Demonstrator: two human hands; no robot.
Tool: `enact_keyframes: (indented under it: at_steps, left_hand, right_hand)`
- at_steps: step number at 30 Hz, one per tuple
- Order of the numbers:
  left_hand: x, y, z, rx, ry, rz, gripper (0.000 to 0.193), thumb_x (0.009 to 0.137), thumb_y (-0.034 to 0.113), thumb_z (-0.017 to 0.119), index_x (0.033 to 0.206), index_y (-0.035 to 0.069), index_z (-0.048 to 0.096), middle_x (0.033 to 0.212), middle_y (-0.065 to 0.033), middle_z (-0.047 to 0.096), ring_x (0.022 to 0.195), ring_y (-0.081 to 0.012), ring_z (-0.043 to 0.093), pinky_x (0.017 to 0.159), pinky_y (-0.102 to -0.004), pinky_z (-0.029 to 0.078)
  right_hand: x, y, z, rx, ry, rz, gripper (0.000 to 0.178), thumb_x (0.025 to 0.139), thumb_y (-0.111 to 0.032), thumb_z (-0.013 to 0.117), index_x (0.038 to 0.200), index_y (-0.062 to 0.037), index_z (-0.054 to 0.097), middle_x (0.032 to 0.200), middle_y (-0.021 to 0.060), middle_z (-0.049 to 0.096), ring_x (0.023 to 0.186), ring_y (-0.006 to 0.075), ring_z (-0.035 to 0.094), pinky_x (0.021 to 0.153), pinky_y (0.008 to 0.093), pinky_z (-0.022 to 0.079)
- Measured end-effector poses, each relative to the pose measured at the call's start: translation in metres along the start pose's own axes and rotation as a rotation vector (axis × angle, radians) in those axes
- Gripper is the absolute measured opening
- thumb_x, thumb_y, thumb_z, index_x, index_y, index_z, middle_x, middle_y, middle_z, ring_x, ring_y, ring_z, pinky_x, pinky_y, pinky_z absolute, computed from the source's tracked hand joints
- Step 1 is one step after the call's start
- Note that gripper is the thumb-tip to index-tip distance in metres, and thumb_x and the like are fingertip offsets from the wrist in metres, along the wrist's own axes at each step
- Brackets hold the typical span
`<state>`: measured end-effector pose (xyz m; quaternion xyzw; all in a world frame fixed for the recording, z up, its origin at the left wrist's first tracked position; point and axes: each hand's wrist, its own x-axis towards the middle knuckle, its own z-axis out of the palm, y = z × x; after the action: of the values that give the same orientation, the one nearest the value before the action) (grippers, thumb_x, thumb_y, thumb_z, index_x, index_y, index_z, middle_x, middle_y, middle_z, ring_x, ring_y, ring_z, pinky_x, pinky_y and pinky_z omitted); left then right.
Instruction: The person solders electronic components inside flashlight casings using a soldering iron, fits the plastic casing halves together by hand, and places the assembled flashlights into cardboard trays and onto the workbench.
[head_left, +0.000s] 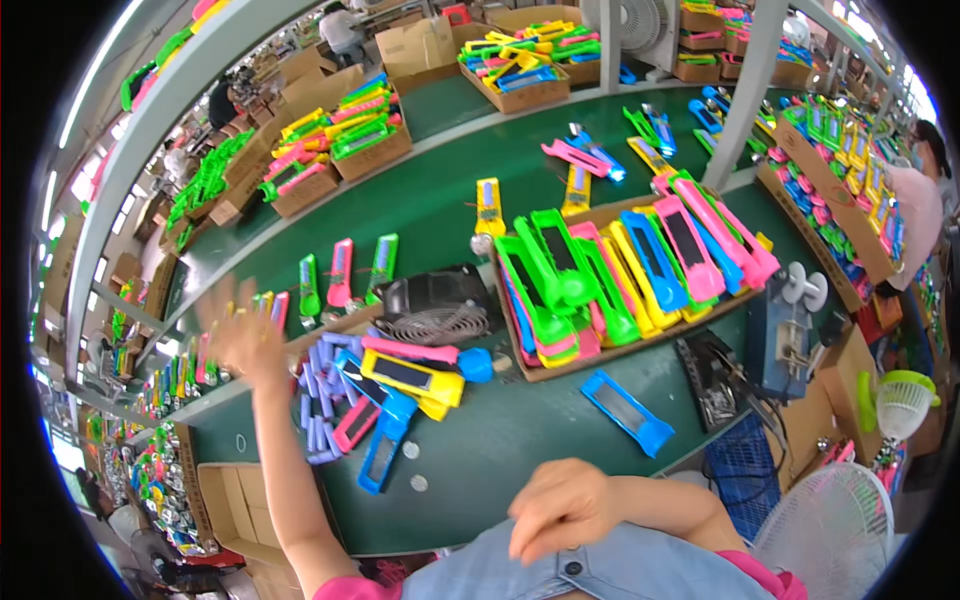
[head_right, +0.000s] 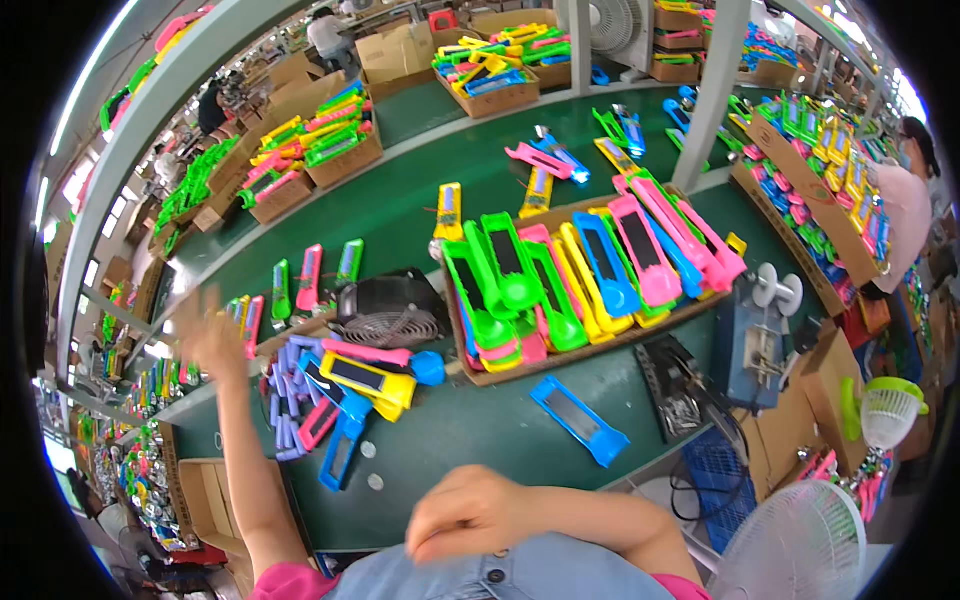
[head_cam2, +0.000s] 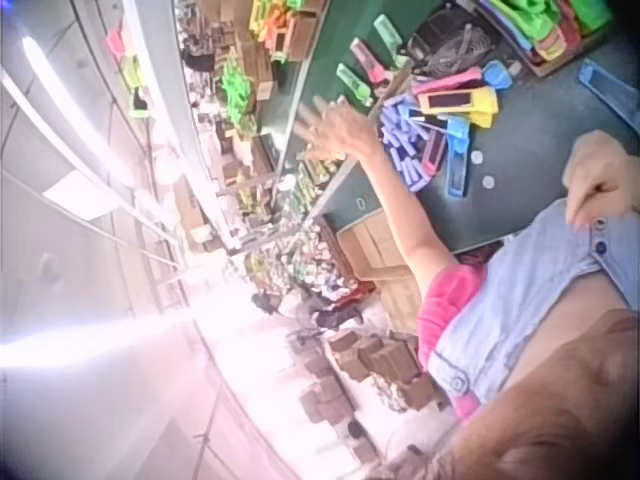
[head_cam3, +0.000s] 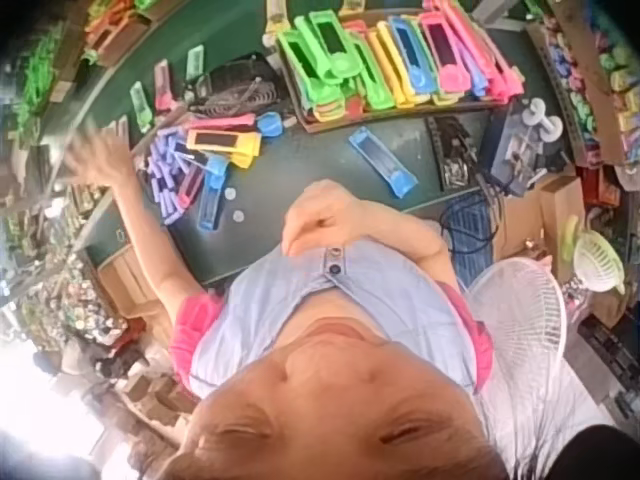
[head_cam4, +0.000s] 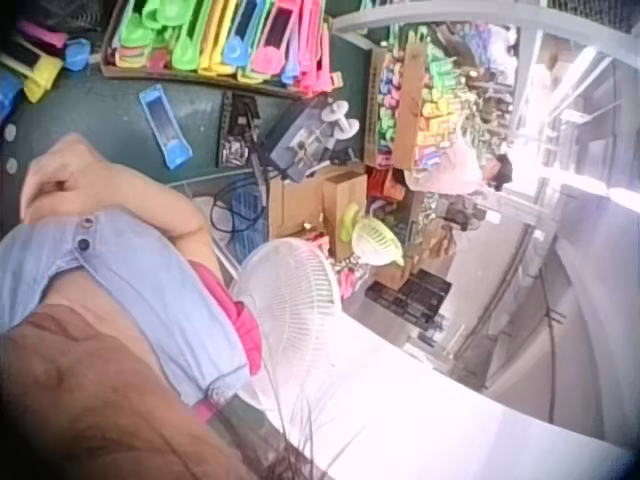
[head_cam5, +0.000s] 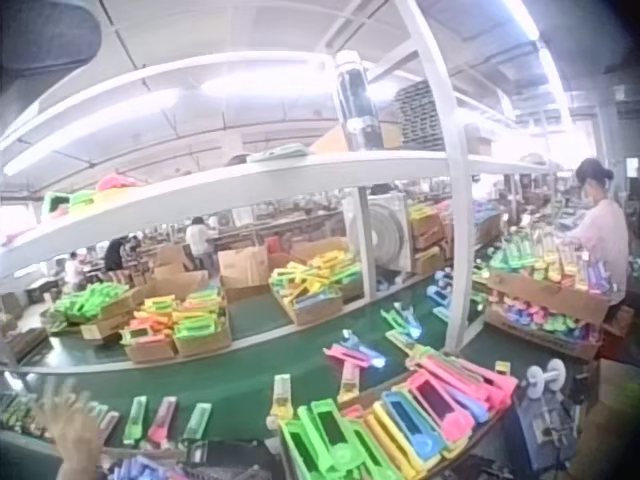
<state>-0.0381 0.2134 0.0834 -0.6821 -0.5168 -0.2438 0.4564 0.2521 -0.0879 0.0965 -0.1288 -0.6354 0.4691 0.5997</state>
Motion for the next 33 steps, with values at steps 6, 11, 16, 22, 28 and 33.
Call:
enact_keyframes:
  at_steps: [6,11,16,22,28,33]
  left_hand:
    - [0.013,0.068,0.218,-0.296,-0.768,0.417,0.028,0.084,0.024,0.047,0.092,0.001,0.062,0.088,-0.0169,0.06,0.083,-0.0349,0.059,0.077,-0.0426,0.046]
    - [-0.015,0.074,0.371,-0.966,-0.812,-0.343,0.062,0.076,0.029,0.065,0.122,-0.006,0.042,0.111,-0.019,0.054,0.091,-0.0265,0.058,0.068,-0.0334,0.05]
    - [0.034,0.122,0.259,-1.403,-1.166,-0.571,0.07,0.068,0.001,0.065,0.13,0.002,0.034,0.106,-0.0123,0.056,0.082,-0.0192,0.059,0.065,-0.0322,0.05]
    - [0.069,0.006,0.135,-1.604,-0.866,-0.251,0.072,0.064,-0.006,0.063,0.129,0.008,0.038,0.099,-0.0032,0.056,0.084,-0.0145,0.055,0.072,-0.0293,0.049]
    - [0.023,-0.055,-0.088,-1.587,-0.796,-0.313,0.045,0.072,0.013,0.067,0.113,0.009,0.048,0.093,-0.0005,0.056,0.075,-0.0091,0.055,0.057,-0.0222,0.046]
    - [-0.176,-0.029,-0.159,-1.814,-0.816,-0.82,0.041,0.073,0.003,0.066,0.105,0.008,0.043,0.091,-0.0029,0.051,0.082,-0.0134,0.053,0.067,-0.0275,0.048]
  right_hand:
    - [-0.112,0.034,-0.011,-1.187,0.417,0.368,0.019,0.071,-0.01,0.067,0.09,-0.0082,0.063,0.082,0.0058,0.063,0.066,0.0185,0.06,0.055,0.0277,0.046]
    - [-0.147,0.032,0.006,-1.785,0.643,0.566,0.037,0.067,-0.013,0.066,0.102,-0.0075,0.057,0.107,0.008,0.057,0.093,0.0256,0.054,0.08,0.0368,0.044]
    - [-0.171,0.046,0.002,-1.801,0.768,0.746,0.042,0.068,-0.012,0.064,0.108,-0.0062,0.053,0.113,0.0085,0.052,0.101,0.0276,0.048,0.088,0.0418,0.037]
    - [-0.181,0.046,-0.008,-1.772,0.579,0.592,0.031,0.069,-0.011,0.064,0.099,-0.0065,0.057,0.102,0.0084,0.057,0.089,0.0281,0.052,0.079,0.0395,0.039]
    - [-0.203,0.047,-0.022,-1.791,0.619,0.463,0.025,0.074,-0.006,0.061,0.099,-0.0039,0.057,0.093,0.0126,0.054,0.086,0.0311,0.05,0.075,0.0383,0.04]
    - [-0.202,0.055,-0.018,-1.743,0.695,0.364,0.019,0.076,-0.002,0.058,0.094,-0.0039,0.061,0.08,0.0118,0.049,0.077,0.0282,0.049,0.068,0.035,0.041]
